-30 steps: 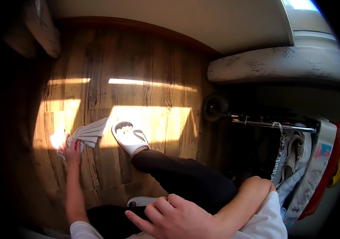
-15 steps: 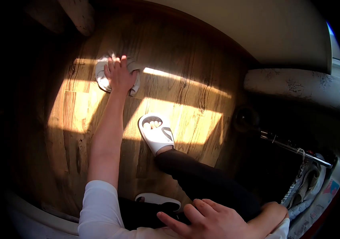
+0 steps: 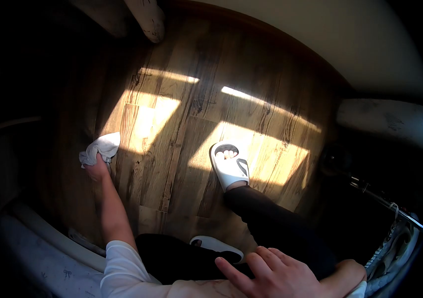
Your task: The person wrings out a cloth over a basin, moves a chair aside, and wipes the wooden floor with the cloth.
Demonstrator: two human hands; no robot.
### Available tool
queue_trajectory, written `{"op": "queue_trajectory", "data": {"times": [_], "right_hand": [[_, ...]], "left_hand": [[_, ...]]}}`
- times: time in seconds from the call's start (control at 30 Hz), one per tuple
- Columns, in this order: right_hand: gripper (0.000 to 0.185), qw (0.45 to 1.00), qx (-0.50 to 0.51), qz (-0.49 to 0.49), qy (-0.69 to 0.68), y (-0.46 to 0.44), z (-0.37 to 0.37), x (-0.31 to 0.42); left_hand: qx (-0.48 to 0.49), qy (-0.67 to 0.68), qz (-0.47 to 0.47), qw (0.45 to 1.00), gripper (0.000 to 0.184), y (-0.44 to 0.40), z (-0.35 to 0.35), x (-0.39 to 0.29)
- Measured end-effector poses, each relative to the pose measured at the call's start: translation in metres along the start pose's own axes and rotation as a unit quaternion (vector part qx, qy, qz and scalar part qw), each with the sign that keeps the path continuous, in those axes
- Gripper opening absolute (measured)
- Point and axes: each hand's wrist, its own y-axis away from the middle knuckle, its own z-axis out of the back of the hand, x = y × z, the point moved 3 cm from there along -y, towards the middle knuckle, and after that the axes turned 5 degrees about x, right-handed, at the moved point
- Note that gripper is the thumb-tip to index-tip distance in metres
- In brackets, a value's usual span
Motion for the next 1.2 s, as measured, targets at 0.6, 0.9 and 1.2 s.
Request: {"op": "queue_trajectory", "data": {"times": [0.6, 0.9, 1.2], "right_hand": [[0.054, 0.996, 0.089, -0.016, -0.02, -0.004, 0.002, 0.015], [0.06, 0.988, 0.066, 0.134, -0.042, -0.04, 0.042, -0.027], [0.097, 0.906, -0.257, 0.145, -0.302, -0.295, -0.061, -0.127]], "left_hand": [[0.321, 0.077, -0.572, 0.751, 0.067, 0.213, -0.125, -0.28], [0.214, 0.603, 0.106, 0.761, 0.053, 0.156, -0.031, -0.11], [0.453, 0.705, 0.17, 0.519, 0.077, 0.253, 0.05, -0.247]]}}
